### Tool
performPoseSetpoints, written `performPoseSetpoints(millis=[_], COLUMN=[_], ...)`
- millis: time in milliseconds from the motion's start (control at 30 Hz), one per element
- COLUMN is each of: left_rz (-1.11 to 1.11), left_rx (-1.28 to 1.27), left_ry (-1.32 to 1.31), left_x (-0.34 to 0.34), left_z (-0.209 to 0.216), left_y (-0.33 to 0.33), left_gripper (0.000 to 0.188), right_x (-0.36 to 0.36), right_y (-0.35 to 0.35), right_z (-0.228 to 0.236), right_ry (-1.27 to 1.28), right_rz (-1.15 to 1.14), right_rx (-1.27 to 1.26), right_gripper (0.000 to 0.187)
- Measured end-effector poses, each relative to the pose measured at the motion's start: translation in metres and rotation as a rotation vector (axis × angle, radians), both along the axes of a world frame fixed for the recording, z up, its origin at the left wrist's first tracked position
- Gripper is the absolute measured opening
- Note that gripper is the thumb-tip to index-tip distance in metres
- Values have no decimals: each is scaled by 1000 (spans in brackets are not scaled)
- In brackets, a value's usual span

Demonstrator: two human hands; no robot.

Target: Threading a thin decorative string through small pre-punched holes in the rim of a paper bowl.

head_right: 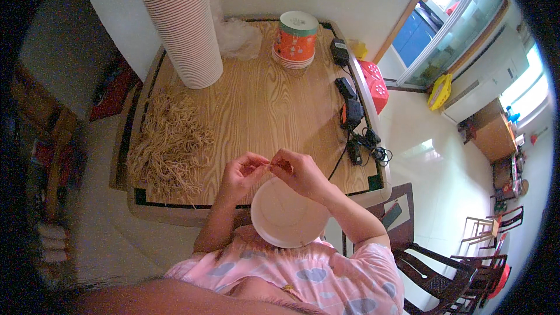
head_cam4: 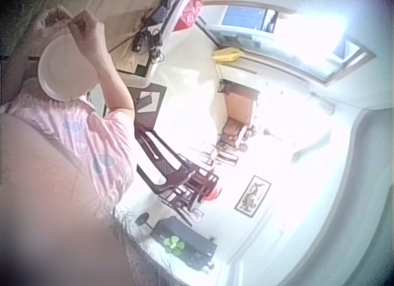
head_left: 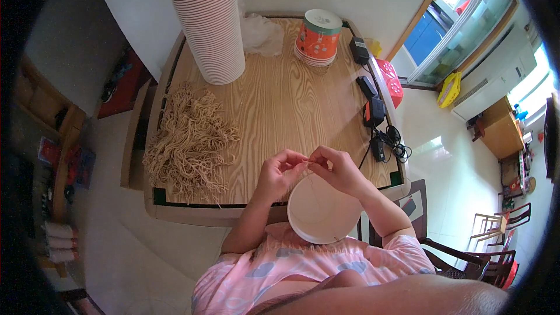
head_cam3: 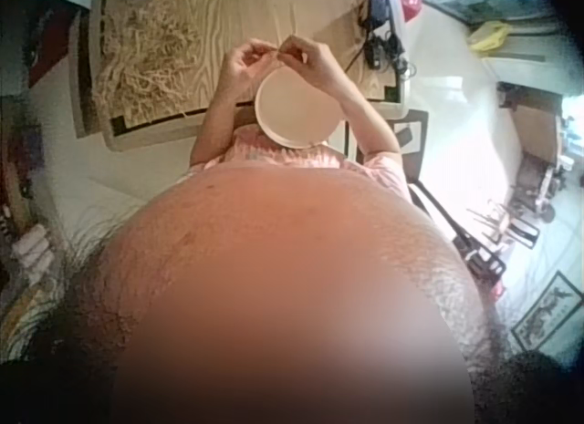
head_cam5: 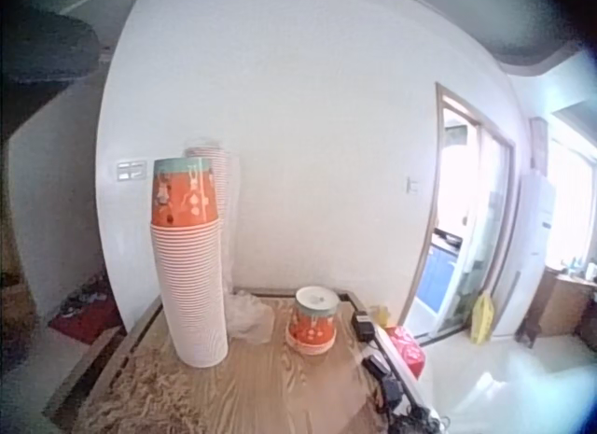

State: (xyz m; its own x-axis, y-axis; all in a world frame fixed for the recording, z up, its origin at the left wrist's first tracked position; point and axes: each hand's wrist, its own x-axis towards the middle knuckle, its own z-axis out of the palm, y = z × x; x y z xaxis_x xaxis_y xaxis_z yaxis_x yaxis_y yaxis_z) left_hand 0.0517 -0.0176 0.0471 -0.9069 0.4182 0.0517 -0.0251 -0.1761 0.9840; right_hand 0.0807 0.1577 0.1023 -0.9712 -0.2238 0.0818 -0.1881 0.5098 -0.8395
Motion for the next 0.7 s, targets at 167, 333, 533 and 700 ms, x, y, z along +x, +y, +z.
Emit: performPoseSetpoints(millis=[167,333,533,700], left_rz=[35,51,109,2], left_rx=[0,56,60,237], left_ry=[8,68,-54,-200], left_x=[1,2,-7,-12], left_z=[-3,1,-5,-4], left_y=[3,9,11,9], left_gripper=[12,11,8,8], right_x=[2,-2,-14,-35], right_y=[0,2,7,19], right_z=[1,0,-2,-10], right_ry=[-32,4,-47,-409], right_rz=[-16,-1,5,256], right_rx=[14,19,1,-414], right_gripper=[12,14,12,7])
